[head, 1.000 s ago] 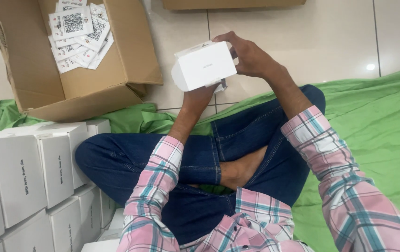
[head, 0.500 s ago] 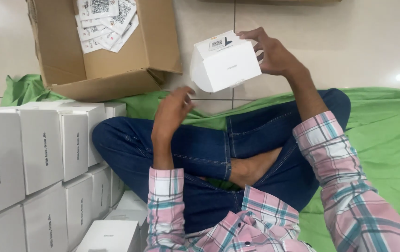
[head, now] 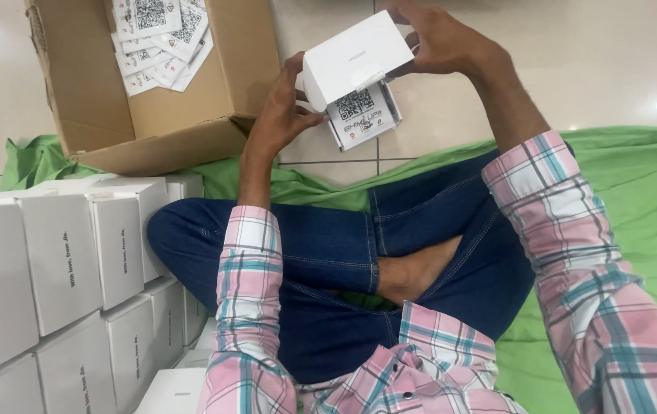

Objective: The person packs electronic equipment into product boxes and labels them with stickers.

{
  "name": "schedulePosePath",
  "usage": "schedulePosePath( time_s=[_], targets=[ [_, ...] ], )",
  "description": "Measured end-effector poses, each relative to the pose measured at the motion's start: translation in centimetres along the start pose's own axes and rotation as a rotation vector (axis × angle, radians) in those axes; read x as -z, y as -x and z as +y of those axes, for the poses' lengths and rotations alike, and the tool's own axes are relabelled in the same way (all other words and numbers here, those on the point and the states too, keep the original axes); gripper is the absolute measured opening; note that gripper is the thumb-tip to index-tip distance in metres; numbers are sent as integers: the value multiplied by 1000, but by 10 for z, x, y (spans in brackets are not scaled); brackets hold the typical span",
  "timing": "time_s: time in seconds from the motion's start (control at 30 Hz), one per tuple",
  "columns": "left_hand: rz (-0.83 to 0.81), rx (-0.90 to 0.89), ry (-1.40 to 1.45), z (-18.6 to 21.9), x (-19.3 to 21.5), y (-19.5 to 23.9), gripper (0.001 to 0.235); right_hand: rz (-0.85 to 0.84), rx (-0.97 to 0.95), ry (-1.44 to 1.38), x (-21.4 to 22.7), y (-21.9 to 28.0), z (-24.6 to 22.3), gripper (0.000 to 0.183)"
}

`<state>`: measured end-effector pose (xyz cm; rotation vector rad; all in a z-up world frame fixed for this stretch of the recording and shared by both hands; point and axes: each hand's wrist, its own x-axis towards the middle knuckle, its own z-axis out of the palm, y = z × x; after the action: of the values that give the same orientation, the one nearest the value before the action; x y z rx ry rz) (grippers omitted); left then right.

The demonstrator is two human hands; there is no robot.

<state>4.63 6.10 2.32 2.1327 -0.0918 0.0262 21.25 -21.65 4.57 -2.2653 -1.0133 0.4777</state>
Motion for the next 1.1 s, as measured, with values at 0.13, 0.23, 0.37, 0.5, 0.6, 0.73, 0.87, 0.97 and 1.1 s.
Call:
schedulePosePath(
  time_s=[0.13, 0.23, 0.37, 0.5, 0.6, 0.73, 0.87, 0.97, 1.1],
  targets=[
    [9, 15, 9, -12, -11, -3, 96, 6, 14, -13, -5, 1, 6, 78],
    [81, -97, -59, -23, -18, -4, 95, -4, 3, -11, -5, 3, 4, 79],
    [126, -175, -112, -24, -16, -4, 94, -16, 39, 21, -1, 5, -6, 81],
    [126, -152, -143, -23, -14, -8, 95, 31, 175, 20, -14, 4, 8, 78],
    [131, -120, -158, -20, -13, -10, 91, 81, 245, 86, -23, 8, 8, 78],
    [109, -189, -175, -13, -7, -22, 86, 64, 76, 144, -33, 23, 7, 77],
    [-54, -99, -272, -3, -6, -14, 82, 76, 49, 187, -33, 56, 4, 82],
    [44, -62, -142, 11, -20, 3, 60, 99, 70, 215, -39, 82, 11, 85],
    [192, 103, 27, 23, -50, 29, 45, 243, 98, 6, -56, 99, -5, 66]
  ],
)
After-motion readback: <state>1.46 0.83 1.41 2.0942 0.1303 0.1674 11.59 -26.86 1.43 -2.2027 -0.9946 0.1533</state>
